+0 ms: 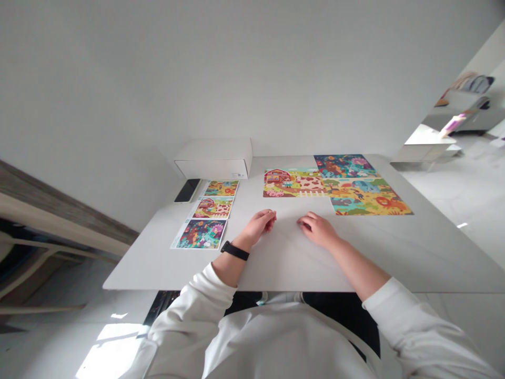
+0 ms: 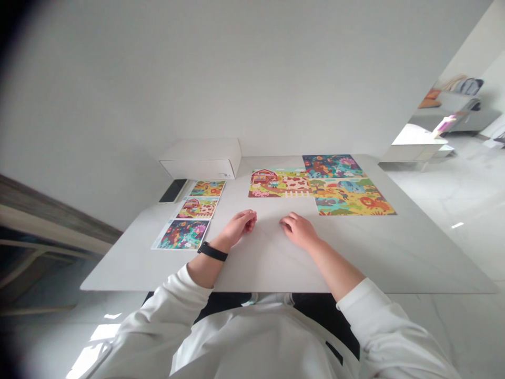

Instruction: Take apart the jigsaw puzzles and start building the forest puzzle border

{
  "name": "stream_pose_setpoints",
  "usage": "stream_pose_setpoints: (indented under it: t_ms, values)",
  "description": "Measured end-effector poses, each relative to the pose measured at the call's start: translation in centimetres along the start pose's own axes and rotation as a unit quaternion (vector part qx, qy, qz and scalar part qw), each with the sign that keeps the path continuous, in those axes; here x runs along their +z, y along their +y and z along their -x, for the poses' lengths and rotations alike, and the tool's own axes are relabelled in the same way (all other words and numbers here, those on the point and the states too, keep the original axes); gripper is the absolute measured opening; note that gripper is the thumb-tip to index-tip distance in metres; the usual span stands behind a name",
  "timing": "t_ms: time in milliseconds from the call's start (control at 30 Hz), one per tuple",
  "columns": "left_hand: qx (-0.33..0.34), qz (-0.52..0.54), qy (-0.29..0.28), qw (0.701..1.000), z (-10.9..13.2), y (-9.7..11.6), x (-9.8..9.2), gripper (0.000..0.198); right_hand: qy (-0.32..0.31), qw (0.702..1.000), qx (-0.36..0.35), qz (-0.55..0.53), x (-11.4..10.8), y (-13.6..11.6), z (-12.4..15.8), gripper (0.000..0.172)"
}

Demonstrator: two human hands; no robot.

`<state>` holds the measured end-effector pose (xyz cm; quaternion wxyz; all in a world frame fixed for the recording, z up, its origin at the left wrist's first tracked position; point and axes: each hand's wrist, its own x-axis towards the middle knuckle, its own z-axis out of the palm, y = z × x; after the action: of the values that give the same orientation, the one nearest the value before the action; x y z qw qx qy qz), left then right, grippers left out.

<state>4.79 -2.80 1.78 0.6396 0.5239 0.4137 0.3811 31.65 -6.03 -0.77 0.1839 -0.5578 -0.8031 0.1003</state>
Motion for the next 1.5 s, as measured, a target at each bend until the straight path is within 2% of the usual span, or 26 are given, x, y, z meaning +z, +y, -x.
stream_pose_setpoints:
  t_ms: [333,467,600,700,800,900,1000,1100,1200,1300,1400,1500]
  values:
    - [-0.01,0.005,-0.02,1.0,0.0,0.1,-0.2,0.042,0.007,0.999,-0.013,-0.036,0.0,0.4,0.0,0.028]
    - [-0.013,-0.01,-0.033,0.999,-0.4,-0.1,-0.5,0.041,0.061,0.996,-0.008,-0.062,0.0,0.9,0.0,0.047]
    - [-0.011,-0.039,-0.045,0.998,-0.5,-0.4,-0.6,0.04,0.112,0.992,0.006,-0.057,-0.5,1.2,-0.1,0.046]
    - [0.011,-0.075,-0.061,0.995,-0.5,-0.7,-0.5,0.04,0.12,0.991,0.011,-0.051,-0.7,1.2,-0.1,0.048]
    - [0.069,-0.137,-0.044,0.987,-0.7,-1.2,-0.6,0.037,0.139,0.989,0.003,-0.05,-0.9,0.8,-0.1,0.049]
    - [0.171,-0.251,-0.004,0.953,-1.0,-1.3,-1.1,0.041,0.154,0.987,-0.01,-0.04,-1.6,0.7,-0.4,0.046]
    - [0.251,-0.38,0.034,0.89,-1.4,-0.4,-1.9,0.048,0.15,0.988,-0.026,-0.011,-3.2,1.7,-1.1,0.041]
    - [0.294,-0.481,0.069,0.823,-2.5,1.0,-2.5,0.045,0.14,0.99,-0.011,0.025,-5.3,3.7,-2.5,0.04]
    - [0.293,-0.548,0.1,0.777,-4.5,2.2,-2.8,0.043,0.127,0.99,0.019,0.061,-6.8,5.9,-4.6,0.043]
    - [0.265,-0.582,0.12,0.76,-7.4,2.7,-2.8,0.047,0.091,0.99,0.05,0.095,-7.2,7.7,-7.3,0.044]
    - [0.233,-0.606,0.114,0.751,-10.3,2.6,-2.6,0.048,0.015,0.99,0.072,0.123,-6.3,8.8,-10.0,0.045]
    - [0.212,-0.641,0.079,0.733,-12.3,2.0,-2.4,0.047,-0.066,0.986,0.062,0.139,-4.7,9.0,-12.1,0.048]
